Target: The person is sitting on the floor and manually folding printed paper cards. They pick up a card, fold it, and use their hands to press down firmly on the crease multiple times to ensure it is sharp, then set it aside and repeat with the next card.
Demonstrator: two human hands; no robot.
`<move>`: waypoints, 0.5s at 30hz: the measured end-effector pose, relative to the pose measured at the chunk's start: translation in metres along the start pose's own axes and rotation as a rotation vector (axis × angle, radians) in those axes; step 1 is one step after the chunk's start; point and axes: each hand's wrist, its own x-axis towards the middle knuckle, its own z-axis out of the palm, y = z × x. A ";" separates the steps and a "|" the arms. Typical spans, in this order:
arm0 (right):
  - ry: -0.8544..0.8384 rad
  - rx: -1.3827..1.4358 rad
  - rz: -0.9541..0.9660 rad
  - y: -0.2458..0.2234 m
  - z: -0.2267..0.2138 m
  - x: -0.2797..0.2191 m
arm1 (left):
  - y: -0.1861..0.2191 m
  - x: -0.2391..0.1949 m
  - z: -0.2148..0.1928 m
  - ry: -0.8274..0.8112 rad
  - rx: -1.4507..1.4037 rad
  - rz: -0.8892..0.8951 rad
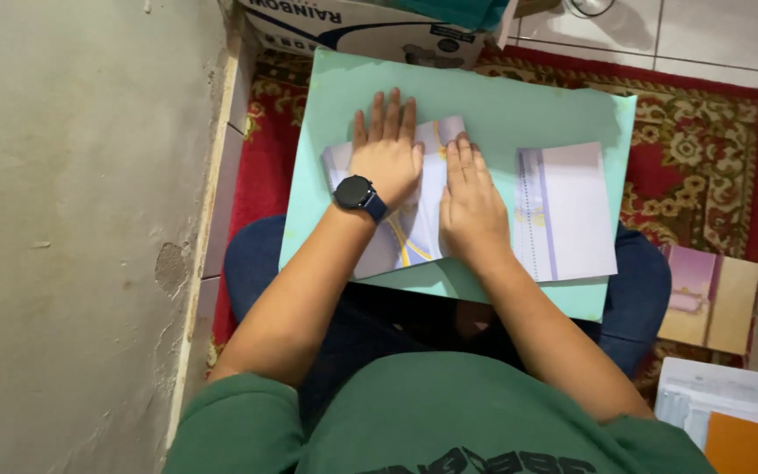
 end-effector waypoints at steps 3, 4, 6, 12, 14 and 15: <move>0.018 0.021 0.004 -0.003 -0.004 0.001 | 0.006 -0.013 -0.018 -0.028 0.014 0.010; 0.026 0.033 0.001 -0.005 -0.005 0.002 | 0.008 -0.022 -0.024 -0.009 0.029 0.033; 0.034 0.008 -0.013 0.001 0.002 0.003 | 0.021 -0.048 -0.033 -0.014 -0.011 0.040; 0.044 0.004 -0.040 0.003 0.005 0.001 | 0.041 -0.107 -0.038 -0.058 -0.090 0.055; 0.045 0.005 -0.036 0.006 0.005 -0.003 | 0.042 -0.108 -0.037 -0.062 -0.097 0.058; 0.039 0.080 -0.043 0.008 0.004 -0.004 | 0.043 -0.106 -0.037 -0.082 -0.099 0.043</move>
